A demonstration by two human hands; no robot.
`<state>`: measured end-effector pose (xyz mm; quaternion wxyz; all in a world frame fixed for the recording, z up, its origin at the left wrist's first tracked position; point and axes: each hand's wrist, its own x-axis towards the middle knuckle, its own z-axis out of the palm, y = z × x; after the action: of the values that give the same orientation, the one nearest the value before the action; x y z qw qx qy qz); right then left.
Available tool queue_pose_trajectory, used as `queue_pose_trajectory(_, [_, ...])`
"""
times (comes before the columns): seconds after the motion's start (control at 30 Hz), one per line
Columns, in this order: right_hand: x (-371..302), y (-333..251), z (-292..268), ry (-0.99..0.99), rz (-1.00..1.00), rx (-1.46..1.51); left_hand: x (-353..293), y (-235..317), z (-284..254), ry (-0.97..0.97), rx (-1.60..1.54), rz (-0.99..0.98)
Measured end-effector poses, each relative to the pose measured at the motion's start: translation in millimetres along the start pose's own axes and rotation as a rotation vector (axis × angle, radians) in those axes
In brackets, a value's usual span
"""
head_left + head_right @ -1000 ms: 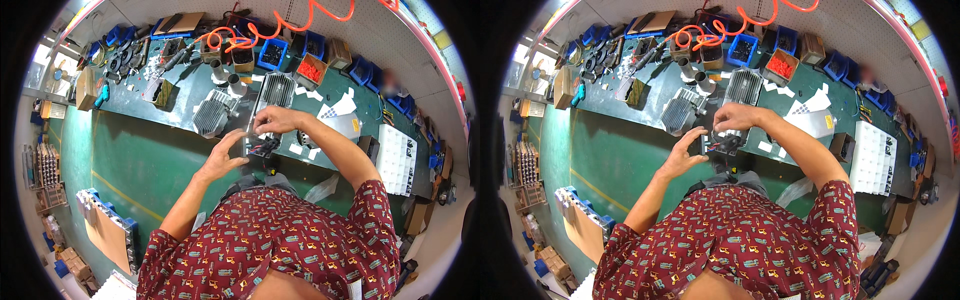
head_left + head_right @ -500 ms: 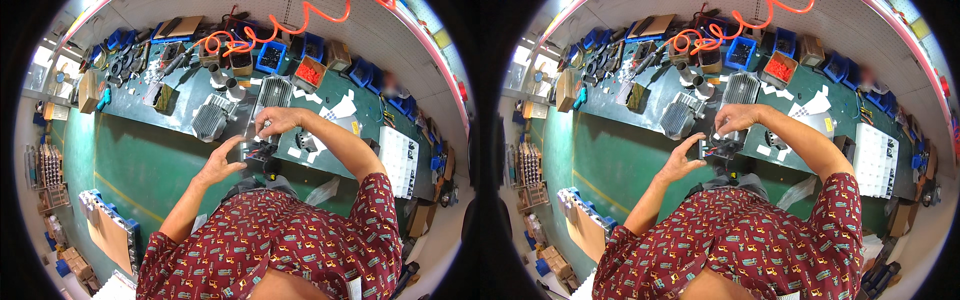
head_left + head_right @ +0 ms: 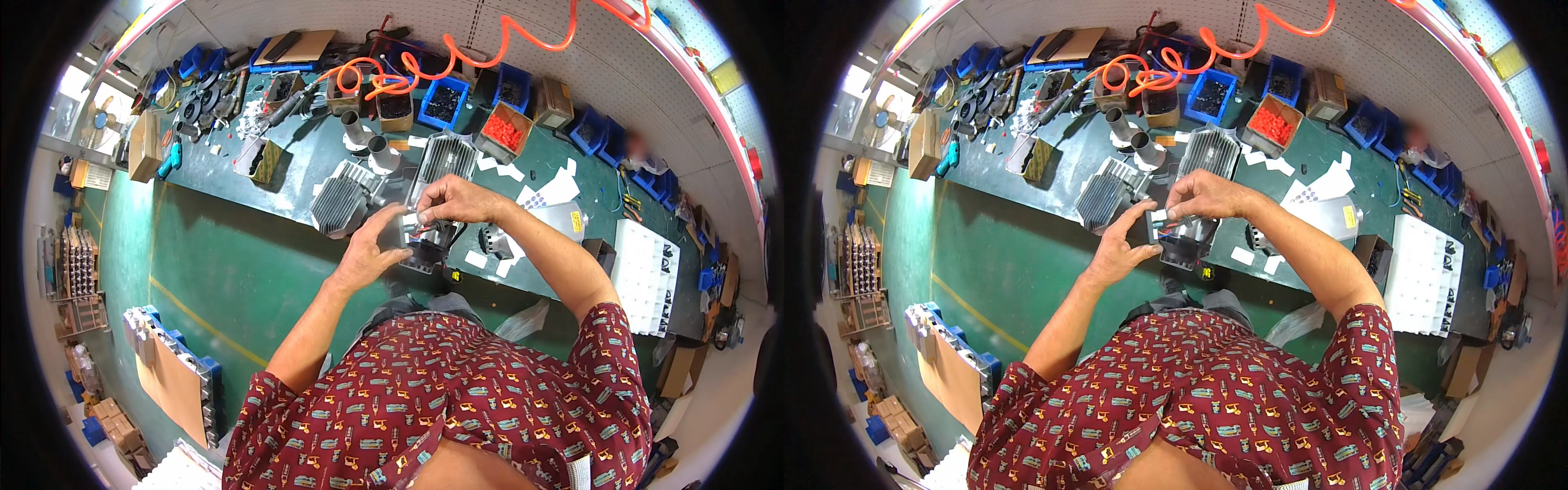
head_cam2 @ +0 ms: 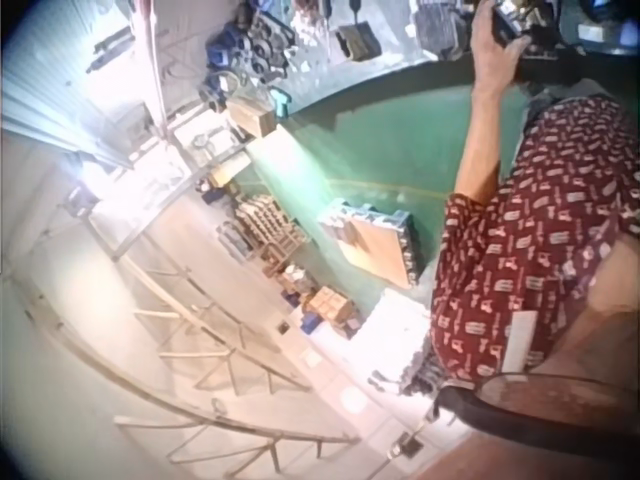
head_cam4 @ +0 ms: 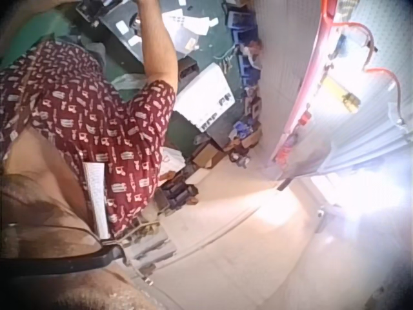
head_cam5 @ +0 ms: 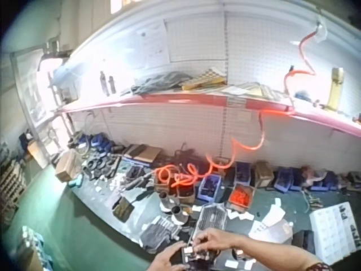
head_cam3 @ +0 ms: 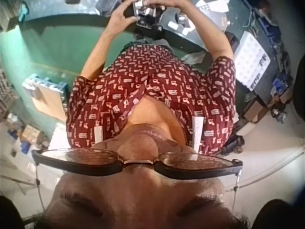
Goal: The person applies a label to a silver metal casing, then attaches a black plastic component to a finned heat sink. They insert a screw and use a cordless drill to fasten the assembly, then attach the casing to the heat sink and secure it with additional screws.
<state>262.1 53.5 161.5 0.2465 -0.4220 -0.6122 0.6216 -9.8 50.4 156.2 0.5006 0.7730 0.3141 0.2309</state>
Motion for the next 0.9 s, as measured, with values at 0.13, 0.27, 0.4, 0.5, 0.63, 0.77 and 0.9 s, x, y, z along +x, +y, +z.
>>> queue_pose_trajectory(0.13, [-1,-1,-2,0.019,-0.003,-0.023,4,3,1,-0.003,-0.021,-0.016])
queue_pose_trajectory(0.27, [-3,-6,-3,0.031,0.001,-0.039,4,2,1,-0.005,-0.022,-0.032])
queue_pose_trajectory(0.4, [-3,-5,-3,0.026,-0.011,-0.044,5,0,3,-0.001,0.014,-0.007])
queue_pose_trajectory(0.5, [-4,-9,-3,0.016,-0.001,-0.048,6,4,1,-0.034,0.0,-0.062])
queue_pose_trajectory(0.63, [-5,-11,-1,0.019,0.02,0.007,9,2,1,-0.046,0.045,-0.03])
queue_pose_trajectory(0.77, [-4,9,1,0.008,-0.009,0.072,13,2,3,-0.074,0.085,0.015])
queue_pose_trajectory(0.9, [-12,9,11,0.045,-0.053,0.046,12,15,-2,-0.131,0.195,0.043])
